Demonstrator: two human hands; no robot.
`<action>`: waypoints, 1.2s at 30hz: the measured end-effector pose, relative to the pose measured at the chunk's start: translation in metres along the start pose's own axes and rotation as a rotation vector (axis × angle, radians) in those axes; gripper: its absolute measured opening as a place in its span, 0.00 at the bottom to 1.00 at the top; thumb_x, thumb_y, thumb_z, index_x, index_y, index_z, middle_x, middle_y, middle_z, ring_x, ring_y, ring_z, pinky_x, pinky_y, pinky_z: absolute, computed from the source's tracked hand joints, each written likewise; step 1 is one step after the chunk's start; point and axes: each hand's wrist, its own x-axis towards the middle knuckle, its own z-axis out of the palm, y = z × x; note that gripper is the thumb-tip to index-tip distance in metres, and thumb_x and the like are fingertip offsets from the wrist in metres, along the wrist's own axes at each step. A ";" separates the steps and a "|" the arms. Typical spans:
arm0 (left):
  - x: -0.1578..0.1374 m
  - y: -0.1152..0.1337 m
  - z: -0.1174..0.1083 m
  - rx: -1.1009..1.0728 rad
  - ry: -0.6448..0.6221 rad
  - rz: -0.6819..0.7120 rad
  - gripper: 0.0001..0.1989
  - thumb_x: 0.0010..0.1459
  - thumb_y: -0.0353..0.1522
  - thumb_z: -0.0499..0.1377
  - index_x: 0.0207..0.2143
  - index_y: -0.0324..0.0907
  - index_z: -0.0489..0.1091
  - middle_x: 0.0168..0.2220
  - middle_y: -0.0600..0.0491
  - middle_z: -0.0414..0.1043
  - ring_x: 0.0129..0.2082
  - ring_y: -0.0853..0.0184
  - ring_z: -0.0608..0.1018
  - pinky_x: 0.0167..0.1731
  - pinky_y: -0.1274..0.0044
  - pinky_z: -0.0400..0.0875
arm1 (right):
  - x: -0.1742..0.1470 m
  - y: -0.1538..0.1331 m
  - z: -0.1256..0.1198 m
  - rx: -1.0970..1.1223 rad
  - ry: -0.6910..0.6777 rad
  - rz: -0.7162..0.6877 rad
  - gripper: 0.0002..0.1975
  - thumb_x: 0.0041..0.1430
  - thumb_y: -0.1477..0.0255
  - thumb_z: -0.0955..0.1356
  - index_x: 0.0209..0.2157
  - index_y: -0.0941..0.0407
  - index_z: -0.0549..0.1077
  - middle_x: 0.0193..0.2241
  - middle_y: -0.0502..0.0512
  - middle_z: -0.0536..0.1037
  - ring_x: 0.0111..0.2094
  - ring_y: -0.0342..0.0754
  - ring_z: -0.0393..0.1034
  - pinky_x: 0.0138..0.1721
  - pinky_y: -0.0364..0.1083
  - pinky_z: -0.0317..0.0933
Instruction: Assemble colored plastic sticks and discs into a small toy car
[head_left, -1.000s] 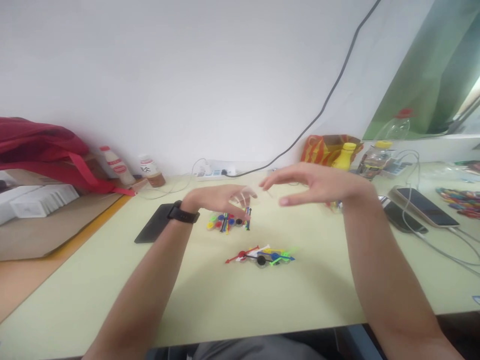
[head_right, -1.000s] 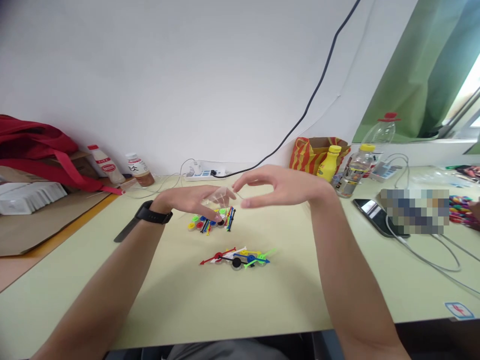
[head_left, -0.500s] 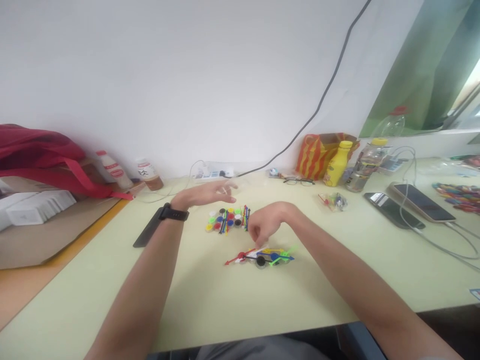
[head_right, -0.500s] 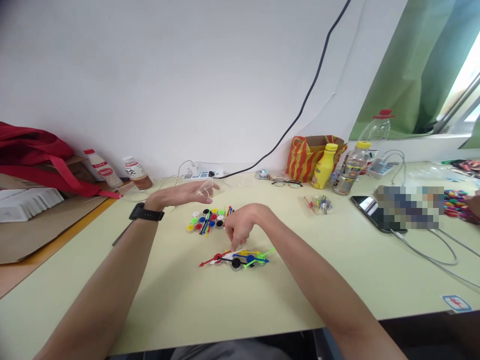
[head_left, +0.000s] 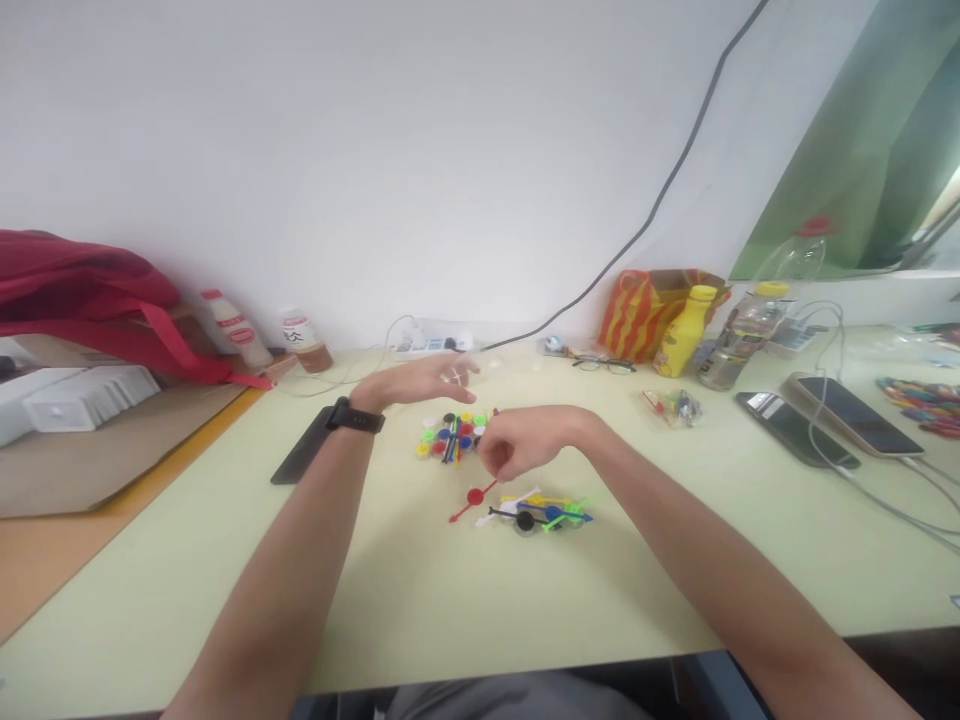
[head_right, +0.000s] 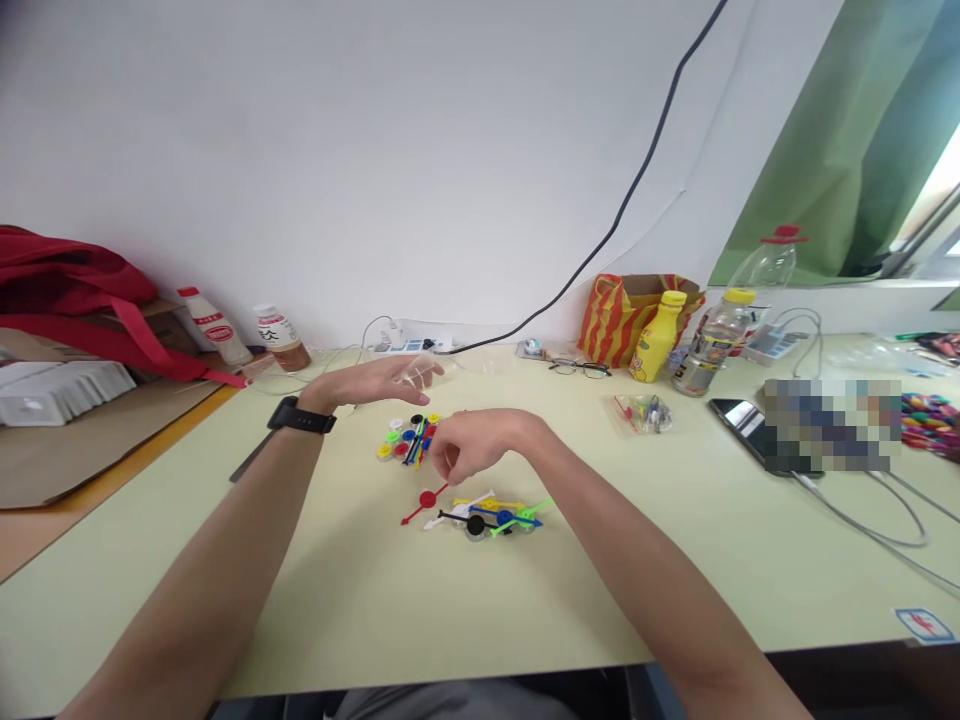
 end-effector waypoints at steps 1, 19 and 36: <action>-0.001 0.000 -0.001 -0.006 -0.003 0.005 0.33 0.57 0.51 0.65 0.61 0.47 0.69 0.54 0.47 0.74 0.52 0.53 0.76 0.50 0.68 0.68 | -0.002 -0.002 -0.001 0.021 0.053 -0.029 0.03 0.54 0.74 0.71 0.32 0.57 0.78 0.32 0.50 0.81 0.32 0.45 0.73 0.32 0.41 0.63; 0.008 -0.001 0.009 -0.375 -0.225 0.148 0.25 0.61 0.42 0.61 0.58 0.45 0.71 0.48 0.47 0.73 0.49 0.57 0.77 0.54 0.65 0.72 | -0.106 0.024 -0.058 0.423 1.289 -0.331 0.05 0.50 0.72 0.78 0.29 0.54 0.80 0.25 0.51 0.80 0.26 0.46 0.74 0.29 0.45 0.70; 0.010 0.009 0.019 -0.433 -0.359 0.093 0.23 0.62 0.45 0.60 0.57 0.47 0.71 0.51 0.48 0.74 0.47 0.58 0.77 0.46 0.69 0.74 | -0.079 0.032 -0.049 0.118 0.882 0.052 0.06 0.56 0.69 0.71 0.34 0.56 0.79 0.32 0.54 0.83 0.34 0.48 0.75 0.36 0.45 0.67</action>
